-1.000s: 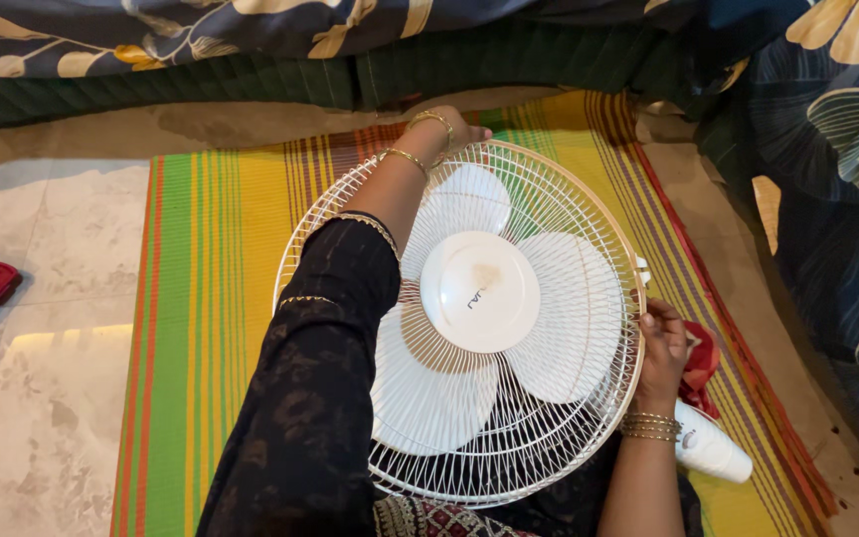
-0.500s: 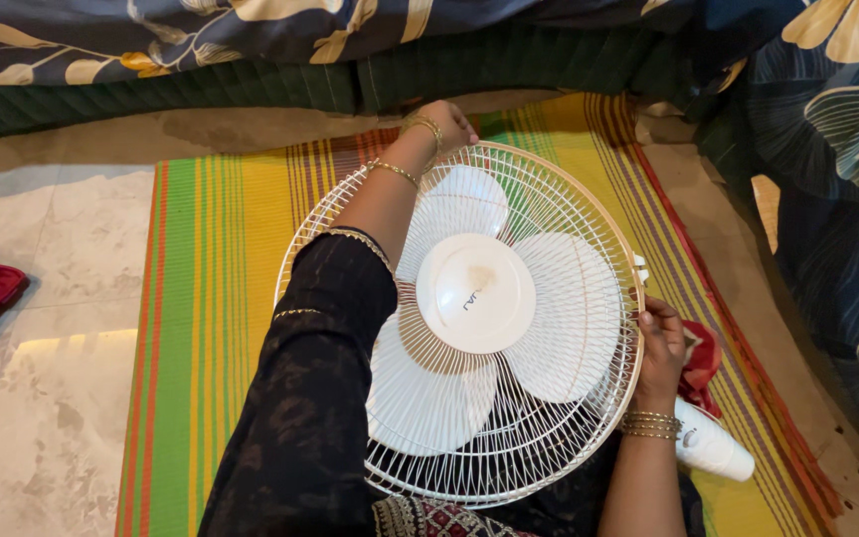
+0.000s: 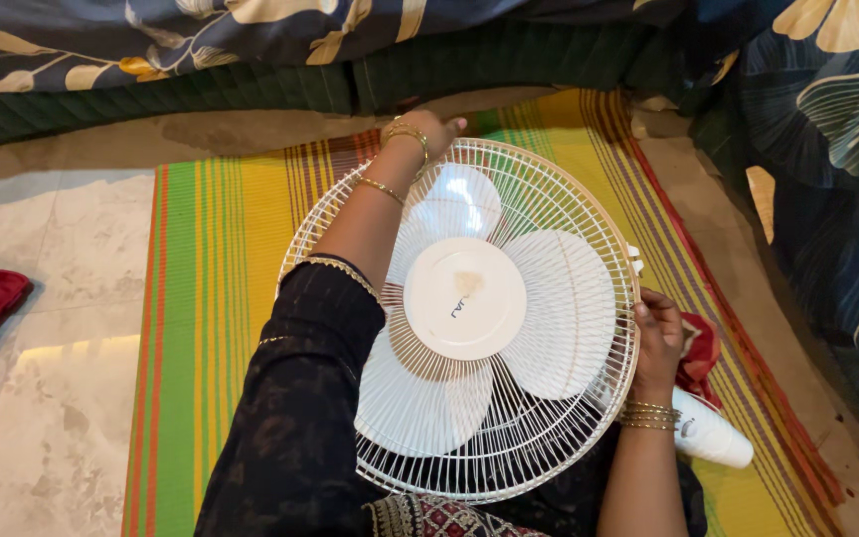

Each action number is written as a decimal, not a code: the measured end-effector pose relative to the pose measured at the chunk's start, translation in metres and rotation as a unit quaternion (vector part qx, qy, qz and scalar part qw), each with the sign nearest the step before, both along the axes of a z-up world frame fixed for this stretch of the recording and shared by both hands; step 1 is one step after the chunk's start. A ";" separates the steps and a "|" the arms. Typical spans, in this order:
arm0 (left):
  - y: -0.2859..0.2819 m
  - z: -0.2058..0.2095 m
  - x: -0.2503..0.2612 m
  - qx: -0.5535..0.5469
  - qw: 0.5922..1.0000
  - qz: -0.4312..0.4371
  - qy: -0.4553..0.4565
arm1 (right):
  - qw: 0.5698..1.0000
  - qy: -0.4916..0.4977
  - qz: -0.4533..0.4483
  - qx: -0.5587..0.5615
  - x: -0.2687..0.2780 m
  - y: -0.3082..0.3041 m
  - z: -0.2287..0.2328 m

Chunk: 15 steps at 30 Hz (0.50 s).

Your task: The person aligns and attaches the front and back grilles to a pedestal fan motor housing, pressing parts together and checking the fit by hand.

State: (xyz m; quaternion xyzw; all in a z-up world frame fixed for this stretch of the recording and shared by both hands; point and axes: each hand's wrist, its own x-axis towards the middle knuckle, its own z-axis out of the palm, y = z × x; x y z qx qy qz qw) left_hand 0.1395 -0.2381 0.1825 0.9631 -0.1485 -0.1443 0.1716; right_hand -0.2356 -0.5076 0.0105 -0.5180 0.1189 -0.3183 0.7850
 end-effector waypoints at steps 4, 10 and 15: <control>0.007 -0.003 -0.005 0.009 1.000 0.002 -0.029 | 1.000 0.021 -0.019 -0.003 0.003 -0.009 -0.014; 0.019 -0.008 -0.011 -0.059 0.998 0.020 -0.034 | 0.997 0.069 -0.006 0.033 0.004 -0.006 -0.011; 0.021 -0.012 -0.013 -0.082 0.994 0.018 -0.067 | 0.997 0.070 -0.004 0.032 0.003 0.000 -0.002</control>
